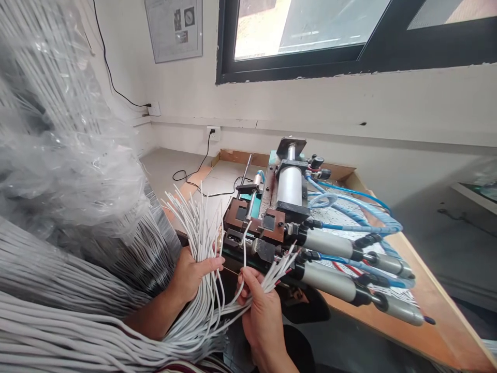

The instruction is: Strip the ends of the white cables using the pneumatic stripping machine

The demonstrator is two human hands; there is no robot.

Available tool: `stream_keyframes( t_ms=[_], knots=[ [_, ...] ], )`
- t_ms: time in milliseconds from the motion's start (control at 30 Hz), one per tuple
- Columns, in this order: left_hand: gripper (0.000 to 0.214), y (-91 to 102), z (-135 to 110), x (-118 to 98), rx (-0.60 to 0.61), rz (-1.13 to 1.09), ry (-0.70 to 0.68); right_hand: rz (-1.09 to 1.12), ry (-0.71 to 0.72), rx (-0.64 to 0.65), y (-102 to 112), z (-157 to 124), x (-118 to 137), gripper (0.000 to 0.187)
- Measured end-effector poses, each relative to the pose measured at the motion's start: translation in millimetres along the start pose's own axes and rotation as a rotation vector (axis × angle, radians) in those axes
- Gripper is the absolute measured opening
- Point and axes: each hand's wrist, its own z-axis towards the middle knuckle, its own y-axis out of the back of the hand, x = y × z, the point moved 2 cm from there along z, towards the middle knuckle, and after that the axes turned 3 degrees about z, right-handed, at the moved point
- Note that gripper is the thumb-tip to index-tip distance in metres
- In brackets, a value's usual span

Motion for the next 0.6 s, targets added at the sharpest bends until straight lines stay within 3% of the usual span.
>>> stream_keyframes(
  t_ms=[200,600],
  knots=[
    [0.016,-1.5,-0.4,-1.7,-0.002,-0.038,0.005,0.029,-0.084,0.003,2.7,-1.6,3.6,0.025],
    [0.016,-5.4,-3.2,-8.5,0.010,-0.094,0.013,0.074,-0.116,0.064,-5.8,-8.7,20.6,0.023]
  ],
)
